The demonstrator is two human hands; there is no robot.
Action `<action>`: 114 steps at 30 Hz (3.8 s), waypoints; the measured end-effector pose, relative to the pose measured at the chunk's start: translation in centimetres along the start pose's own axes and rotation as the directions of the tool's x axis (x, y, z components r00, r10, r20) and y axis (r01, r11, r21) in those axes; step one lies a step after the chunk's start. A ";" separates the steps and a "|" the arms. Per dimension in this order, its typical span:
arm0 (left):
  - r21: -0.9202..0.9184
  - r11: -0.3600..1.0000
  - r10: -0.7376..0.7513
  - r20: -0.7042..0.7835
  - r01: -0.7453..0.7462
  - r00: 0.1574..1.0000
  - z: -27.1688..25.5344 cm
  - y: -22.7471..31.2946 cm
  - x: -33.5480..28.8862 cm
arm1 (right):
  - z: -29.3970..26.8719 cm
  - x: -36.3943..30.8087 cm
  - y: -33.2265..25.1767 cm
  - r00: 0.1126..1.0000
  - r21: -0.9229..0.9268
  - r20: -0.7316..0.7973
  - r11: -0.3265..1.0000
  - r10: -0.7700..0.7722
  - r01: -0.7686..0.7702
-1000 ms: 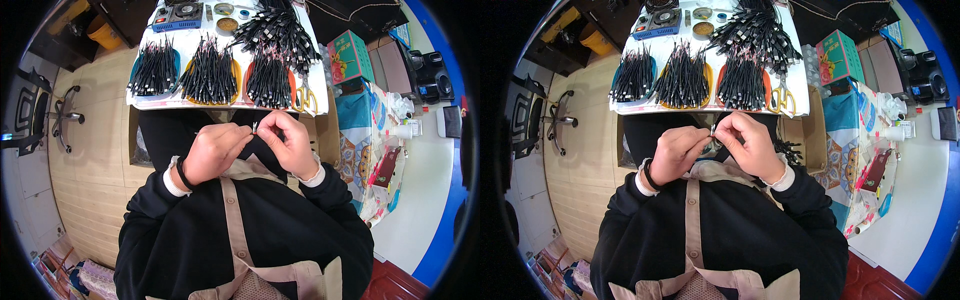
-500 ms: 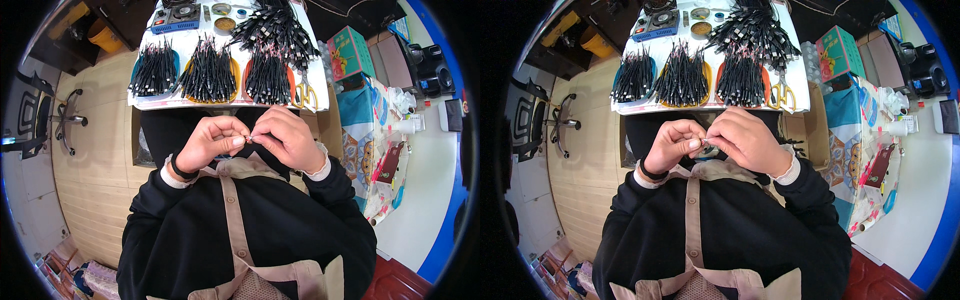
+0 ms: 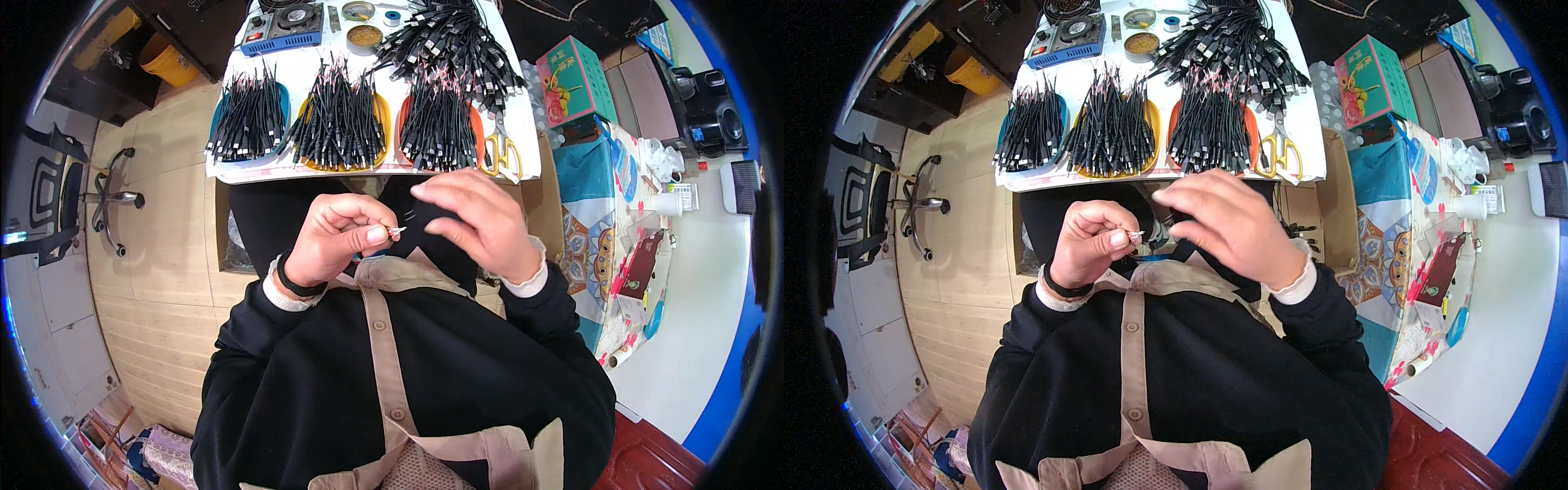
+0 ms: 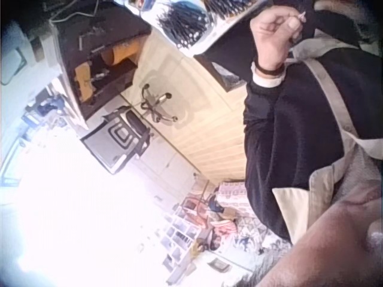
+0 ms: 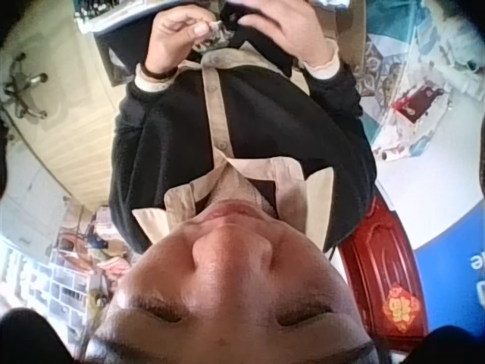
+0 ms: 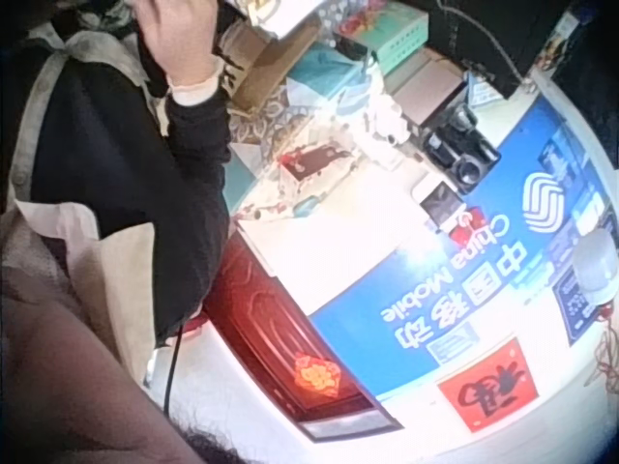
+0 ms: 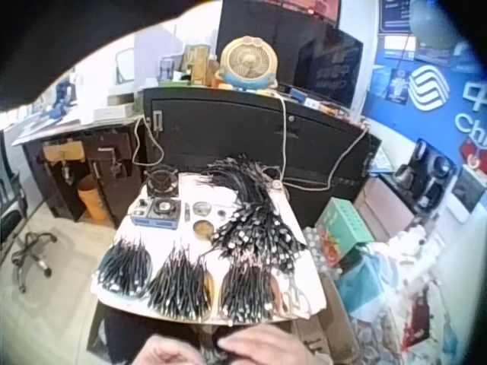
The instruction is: The person repeatedly picks up small black cylindrical components and attaches a small white piece to each one by hand. They place the finished items into a tray on the table. The process is repeated for multiple units.
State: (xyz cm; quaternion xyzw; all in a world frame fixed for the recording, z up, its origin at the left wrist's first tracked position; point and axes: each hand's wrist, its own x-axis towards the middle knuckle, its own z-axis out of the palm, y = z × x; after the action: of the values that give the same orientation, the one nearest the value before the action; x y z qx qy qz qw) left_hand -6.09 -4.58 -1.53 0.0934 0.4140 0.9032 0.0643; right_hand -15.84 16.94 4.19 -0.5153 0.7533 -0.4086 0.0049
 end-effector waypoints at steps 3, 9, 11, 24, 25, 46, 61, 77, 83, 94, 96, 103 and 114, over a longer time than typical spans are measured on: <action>0.028 1.000 -0.008 -0.013 0.009 1.000 0.3 0.0 -0.1 | 0.8 0.7 -0.8 0.991 0.105 -0.068 0.987 -0.114 0.120; 0.199 0.980 -0.029 0.010 0.026 1.000 0.7 1.3 -0.6 | 1.4 1.3 -1.5 0.995 0.199 -0.026 0.975 -0.093 0.096; 0.370 0.929 -0.002 0.025 -0.007 1.000 0.8 1.7 -0.7 | 1.5 1.1 -1.7 0.999 0.221 -0.001 0.974 -0.054 0.053; 0.700 0.660 0.123 0.258 -0.273 0.958 1.1 2.5 -0.1 | 1.5 -0.4 -1.5 0.837 0.637 0.414 0.543 0.359 -0.548; 0.746 0.598 0.122 0.278 -0.294 0.953 0.9 2.5 -0.1 | 1.8 -0.6 -1.4 0.707 0.688 0.566 0.228 0.424 -0.689; 0.815 0.434 0.269 0.290 -0.385 0.918 0.5 1.2 -0.3 | 2.6 -0.8 -2.0 0.578 0.739 0.659 -0.271 0.481 -0.617; -0.382 0.891 -0.203 0.146 0.244 0.968 0.2 -0.7 0.0 | 2.1 0.6 -0.9 0.987 0.265 -0.106 0.954 -0.117 0.142; 0.719 0.670 0.218 0.050 -0.186 0.975 1.5 3.4 -0.6 | 1.3 0.5 -1.9 0.983 -0.032 -0.149 0.994 -0.108 0.105; 0.749 0.640 0.256 0.003 -0.171 0.967 1.9 3.0 -0.8 | 2.2 1.5 -2.6 0.953 -0.274 -0.167 0.941 -0.251 0.200; 0.948 -0.065 0.545 0.296 -0.312 0.784 1.8 3.0 0.7 | 5.8 1.1 -1.0 0.881 0.707 -0.110 0.660 0.460 -0.256; 0.962 -0.039 0.540 0.249 -0.272 0.804 1.8 4.0 1.0 | 4.7 0.8 0.0 0.870 0.657 -0.141 0.702 0.472 -0.274; 0.998 -0.051 0.566 0.068 -0.047 0.822 1.4 12.2 5.1 | 3.6 0.2 3.1 0.907 0.534 -0.052 0.779 0.418 -0.328; 0.899 -0.429 0.027 0.109 -0.087 0.994 -12.3 10.7 25.4 | 4.0 0.7 5.8 0.943 0.433 0.130 0.838 0.305 -0.331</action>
State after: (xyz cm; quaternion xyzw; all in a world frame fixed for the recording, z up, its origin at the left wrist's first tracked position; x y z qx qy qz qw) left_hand -33.97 -15.70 1.68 0.1421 0.9769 0.1350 -0.0852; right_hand -18.89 14.76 -1.80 -0.3791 0.7129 -0.5503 0.2127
